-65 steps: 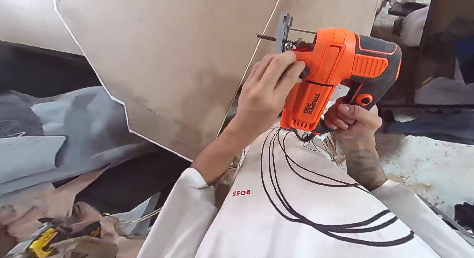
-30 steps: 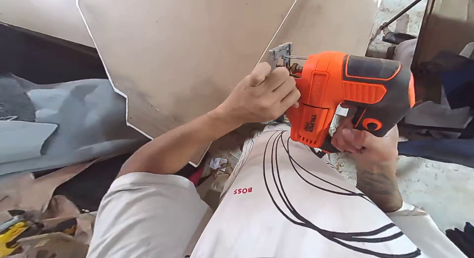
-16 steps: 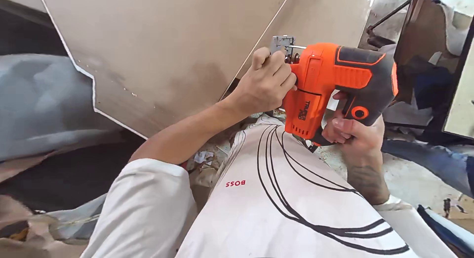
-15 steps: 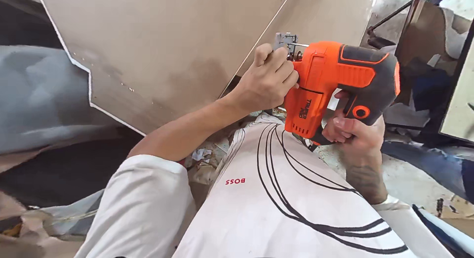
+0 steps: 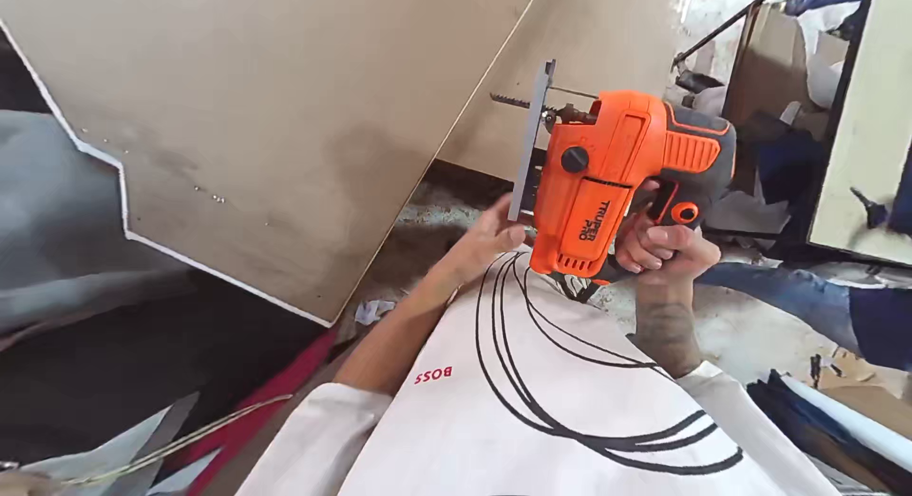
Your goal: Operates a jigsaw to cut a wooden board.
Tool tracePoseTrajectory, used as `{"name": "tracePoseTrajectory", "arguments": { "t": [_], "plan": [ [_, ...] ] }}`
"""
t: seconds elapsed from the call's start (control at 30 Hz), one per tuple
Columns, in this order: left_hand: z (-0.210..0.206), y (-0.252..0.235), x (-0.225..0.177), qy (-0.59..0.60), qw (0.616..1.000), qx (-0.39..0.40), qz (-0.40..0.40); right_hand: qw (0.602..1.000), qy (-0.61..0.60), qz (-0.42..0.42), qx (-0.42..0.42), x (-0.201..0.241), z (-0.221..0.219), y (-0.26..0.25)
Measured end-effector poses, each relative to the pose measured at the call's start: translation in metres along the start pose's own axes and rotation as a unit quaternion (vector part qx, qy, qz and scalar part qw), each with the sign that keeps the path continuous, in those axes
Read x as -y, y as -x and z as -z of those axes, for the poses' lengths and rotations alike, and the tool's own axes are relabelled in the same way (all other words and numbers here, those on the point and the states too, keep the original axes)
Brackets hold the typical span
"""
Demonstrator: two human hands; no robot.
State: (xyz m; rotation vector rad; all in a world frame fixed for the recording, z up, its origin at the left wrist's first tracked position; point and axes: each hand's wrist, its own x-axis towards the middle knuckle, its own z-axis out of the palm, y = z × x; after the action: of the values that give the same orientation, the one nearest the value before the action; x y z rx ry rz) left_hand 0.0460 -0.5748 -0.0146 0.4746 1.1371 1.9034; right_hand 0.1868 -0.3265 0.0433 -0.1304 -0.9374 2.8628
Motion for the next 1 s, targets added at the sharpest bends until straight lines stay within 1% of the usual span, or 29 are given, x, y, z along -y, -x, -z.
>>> {"name": "tracePoseTrajectory", "arguments": {
  "t": [0.03,0.07,0.1,0.13,0.17,0.2,0.23,0.27,0.3,0.33,0.37,0.4,0.43,0.47,0.53,0.6,0.67,0.73,0.83,0.9,1.0],
  "plan": [
    [-0.005,-0.003,0.005,0.077,0.994,0.066,0.041,0.999,-0.028,-0.016,0.015,-0.003,0.002,-0.003],
    [-0.012,-0.009,0.006,0.12,0.985,0.111,0.054,0.997,-0.063,-0.035,0.034,-0.007,0.005,-0.007],
    [-0.019,-0.014,0.002,0.141,0.981,0.12,0.059,0.993,-0.096,-0.052,0.046,-0.013,0.007,-0.01],
    [-0.027,-0.017,-0.003,0.157,0.98,0.103,0.069,0.99,-0.114,-0.062,0.052,-0.017,0.008,-0.011],
    [-0.031,-0.019,-0.005,0.161,0.981,0.087,0.068,0.991,-0.108,-0.063,0.051,-0.02,0.008,-0.012],
    [-0.033,-0.02,-0.003,0.158,0.983,0.075,0.061,0.996,-0.061,-0.049,0.039,-0.018,0.009,-0.014],
    [-0.035,-0.019,0.002,0.152,0.985,0.065,0.049,0.999,0.038,-0.022,0.0,-0.013,0.01,-0.014],
    [-0.037,-0.015,0.008,0.143,0.987,0.061,0.036,0.978,0.197,0.025,-0.066,-0.005,0.01,-0.013],
    [-0.036,-0.013,0.013,0.123,0.99,0.063,0.016,0.91,0.391,0.074,-0.118,0.008,0.012,-0.015],
    [-0.035,-0.012,0.015,0.095,0.994,0.063,0.002,0.812,0.558,0.11,-0.133,0.023,0.011,-0.017],
    [-0.033,-0.011,0.015,0.065,0.996,0.062,-0.007,0.706,0.679,0.14,-0.143,0.037,0.003,-0.017],
    [-0.031,-0.012,0.014,0.044,0.997,0.067,-0.014,0.63,0.74,0.179,-0.153,0.046,-0.009,-0.016],
    [-0.03,-0.016,0.013,0.031,0.997,0.074,-0.02,0.589,0.762,0.224,-0.152,0.047,-0.024,-0.017],
    [-0.032,-0.017,0.012,0.028,0.996,0.08,-0.024,0.571,0.769,0.253,-0.138,0.04,-0.042,-0.014],
    [-0.035,-0.022,0.011,0.039,0.993,0.097,-0.056,0.561,0.771,0.284,-0.1,0.011,-0.075,-0.014],
    [-0.038,-0.021,0.01,0.046,0.992,0.092,-0.072,0.536,0.787,0.294,-0.079,-0.015,-0.096,-0.024],
    [-0.034,-0.017,0.015,0.052,0.994,0.071,-0.064,0.504,0.812,0.284,-0.078,-0.026,-0.102,-0.037],
    [-0.031,-0.013,0.018,0.033,0.997,0.05,-0.055,0.487,0.825,0.274,-0.08,-0.028,-0.102,-0.044],
    [-0.031,-0.009,0.012,-0.044,0.997,0.028,-0.052,0.461,0.848,0.254,-0.067,-0.029,-0.103,-0.049],
    [-0.031,-0.008,0.011,-0.11,0.991,0.016,-0.069,0.436,0.865,0.24,-0.058,-0.03,-0.103,-0.049],
    [-0.032,-0.006,0.01,-0.147,0.986,-0.001,-0.084,0.419,0.872,0.248,-0.043,-0.032,-0.1,-0.049]
  ]
}}
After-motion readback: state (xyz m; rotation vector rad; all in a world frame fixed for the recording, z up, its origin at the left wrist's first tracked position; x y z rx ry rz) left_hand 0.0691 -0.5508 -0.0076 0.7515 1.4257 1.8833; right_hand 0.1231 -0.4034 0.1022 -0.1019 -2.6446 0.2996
